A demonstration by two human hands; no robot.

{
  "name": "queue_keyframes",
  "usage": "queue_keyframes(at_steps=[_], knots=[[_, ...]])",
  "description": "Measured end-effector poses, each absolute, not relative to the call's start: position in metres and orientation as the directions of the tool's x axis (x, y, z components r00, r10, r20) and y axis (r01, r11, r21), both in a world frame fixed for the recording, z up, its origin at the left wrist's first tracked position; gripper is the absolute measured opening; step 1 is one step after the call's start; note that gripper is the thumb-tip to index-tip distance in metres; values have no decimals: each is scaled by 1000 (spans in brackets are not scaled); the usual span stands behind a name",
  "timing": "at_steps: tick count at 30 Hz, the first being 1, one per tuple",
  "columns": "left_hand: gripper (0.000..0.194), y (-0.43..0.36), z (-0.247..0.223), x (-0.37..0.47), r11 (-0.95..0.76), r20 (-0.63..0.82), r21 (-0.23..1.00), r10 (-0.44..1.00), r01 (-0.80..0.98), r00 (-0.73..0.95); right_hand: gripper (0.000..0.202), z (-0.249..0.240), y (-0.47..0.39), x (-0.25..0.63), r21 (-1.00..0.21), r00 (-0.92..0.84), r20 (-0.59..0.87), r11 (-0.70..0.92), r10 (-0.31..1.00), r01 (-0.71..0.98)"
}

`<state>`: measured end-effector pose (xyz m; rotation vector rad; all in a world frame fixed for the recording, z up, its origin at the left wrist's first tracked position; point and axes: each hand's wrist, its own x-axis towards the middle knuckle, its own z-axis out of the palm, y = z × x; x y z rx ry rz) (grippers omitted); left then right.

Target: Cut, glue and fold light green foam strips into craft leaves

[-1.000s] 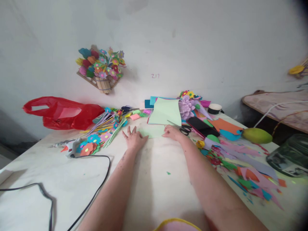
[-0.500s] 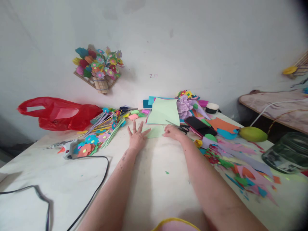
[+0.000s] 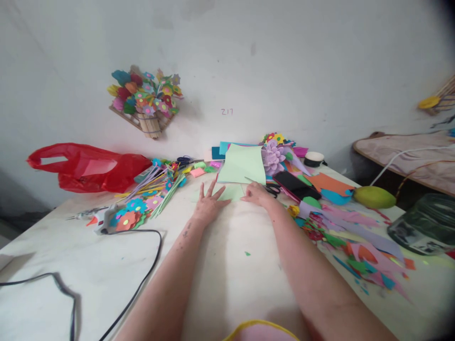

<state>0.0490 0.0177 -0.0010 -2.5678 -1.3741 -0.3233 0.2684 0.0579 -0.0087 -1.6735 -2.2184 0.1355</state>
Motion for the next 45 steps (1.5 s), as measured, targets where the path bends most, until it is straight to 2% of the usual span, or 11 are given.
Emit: queue_keyframes(at_steps=[7,10,12,14,17,21,27,32,35,39,45], knots=[[47,16,1,50,-534,257,-79,805,841,535,10,-5,57,270,-315,-211,204,268,956,911],[44,17,-1,49,-534,254,-64,808,843,531,8,5,55,265,-358,-113,283,214,952,909],[42,17,-2,48,-540,268,-62,801,840,535,11,12,54,254,-449,-69,348,231,935,863],[40,18,-4,47,-540,283,-61,797,839,534,11,16,52,237,-605,-56,351,272,935,749],[37,20,-7,48,-536,289,-63,798,842,529,11,9,49,211,-855,-92,264,277,960,437],[39,21,-11,47,-531,299,-43,801,846,518,9,-12,50,194,-971,-125,104,128,987,204],[34,21,-13,26,-370,419,226,872,901,253,5,-18,50,194,-931,-120,116,150,986,333],[16,20,-7,0,-263,375,394,921,881,108,5,-20,51,190,-832,-202,179,257,963,491],[10,21,-7,-8,-229,354,443,933,867,65,8,-22,51,185,-739,-223,196,293,955,606],[9,22,-8,-10,-233,358,465,932,854,59,13,-18,46,178,-627,-192,140,237,971,742],[10,24,-10,-11,-216,337,468,940,857,53,18,-3,43,169,-578,-135,16,119,991,807]])
